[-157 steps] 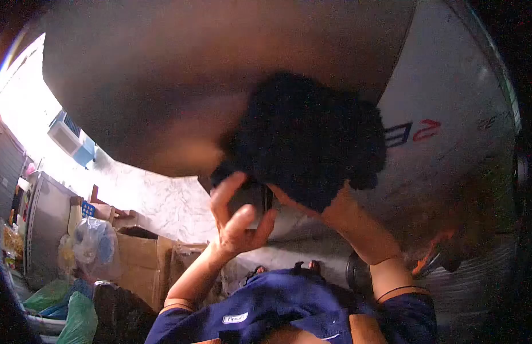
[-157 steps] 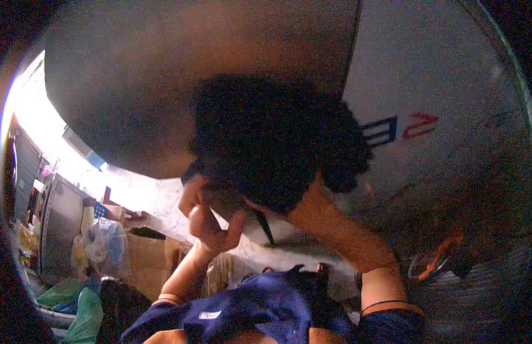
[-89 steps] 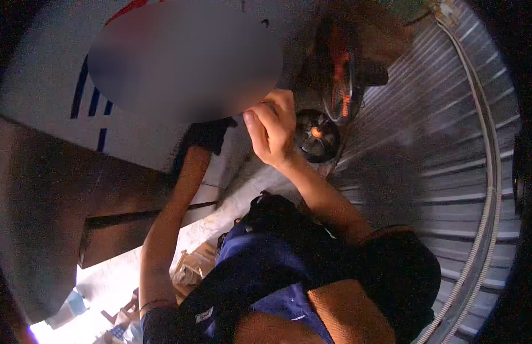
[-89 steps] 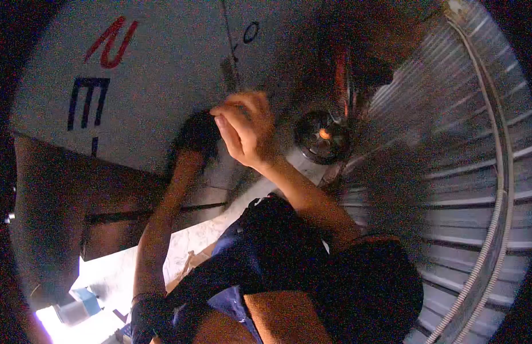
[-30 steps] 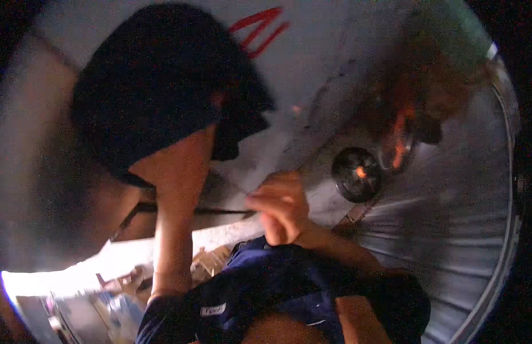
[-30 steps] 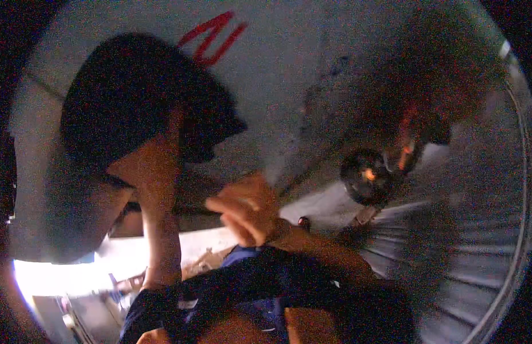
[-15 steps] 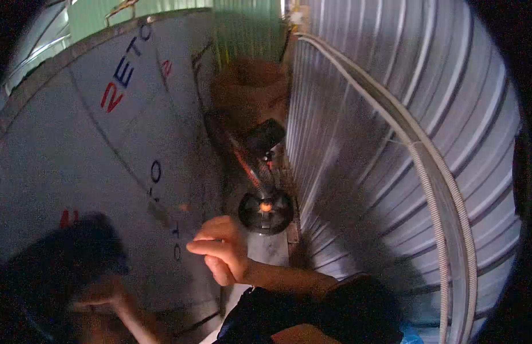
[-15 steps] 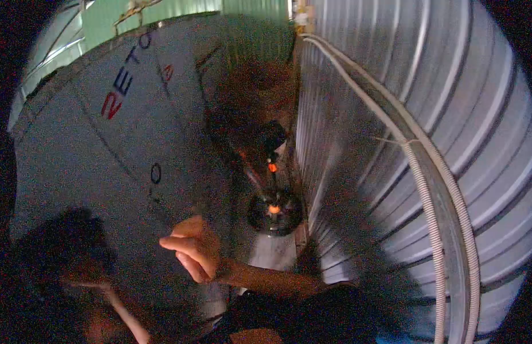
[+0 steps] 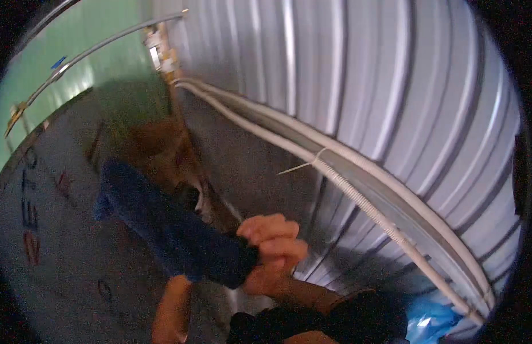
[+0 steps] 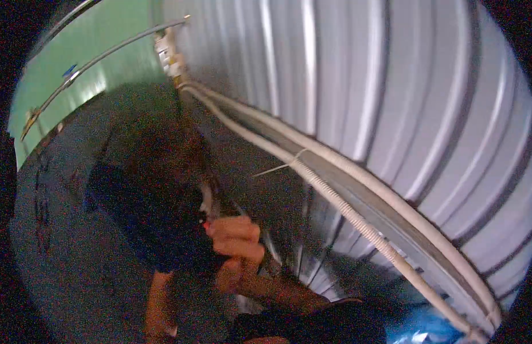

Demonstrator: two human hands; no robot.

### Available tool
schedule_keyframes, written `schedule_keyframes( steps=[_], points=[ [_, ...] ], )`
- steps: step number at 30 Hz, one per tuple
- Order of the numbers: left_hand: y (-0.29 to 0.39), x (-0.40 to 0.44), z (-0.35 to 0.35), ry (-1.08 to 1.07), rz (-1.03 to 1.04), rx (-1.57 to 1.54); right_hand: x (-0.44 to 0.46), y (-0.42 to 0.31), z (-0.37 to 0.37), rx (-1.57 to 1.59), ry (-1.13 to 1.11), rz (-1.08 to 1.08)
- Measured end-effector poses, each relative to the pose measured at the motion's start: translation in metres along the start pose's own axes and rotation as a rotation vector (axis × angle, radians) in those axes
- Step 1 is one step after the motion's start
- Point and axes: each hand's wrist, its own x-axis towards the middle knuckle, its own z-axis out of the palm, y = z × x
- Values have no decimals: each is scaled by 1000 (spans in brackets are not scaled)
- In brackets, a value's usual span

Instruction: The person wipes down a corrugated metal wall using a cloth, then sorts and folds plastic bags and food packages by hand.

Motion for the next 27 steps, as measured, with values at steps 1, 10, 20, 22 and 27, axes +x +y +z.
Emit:
schedule_keyframes(
  steps=[1, 10, 20, 22, 27],
  points=[
    [4, 18, 16, 9, 57, -69, -1, 3, -1, -46, 7, -43],
    [105, 208, 114, 284, 563, -599, -9, 2, -12, -554, 10, -192],
    [222, 261, 60, 150, 605, -1121, -11, -77, -41, -1265, -306, -262],
    [245, 256, 55, 280, 645, -1184, -9, -101, -40, -1505, -320, -175],
    [278, 305, -3, 238, 853, -1342, 0, -138, -45, -1647, -454, -212]
  ],
)
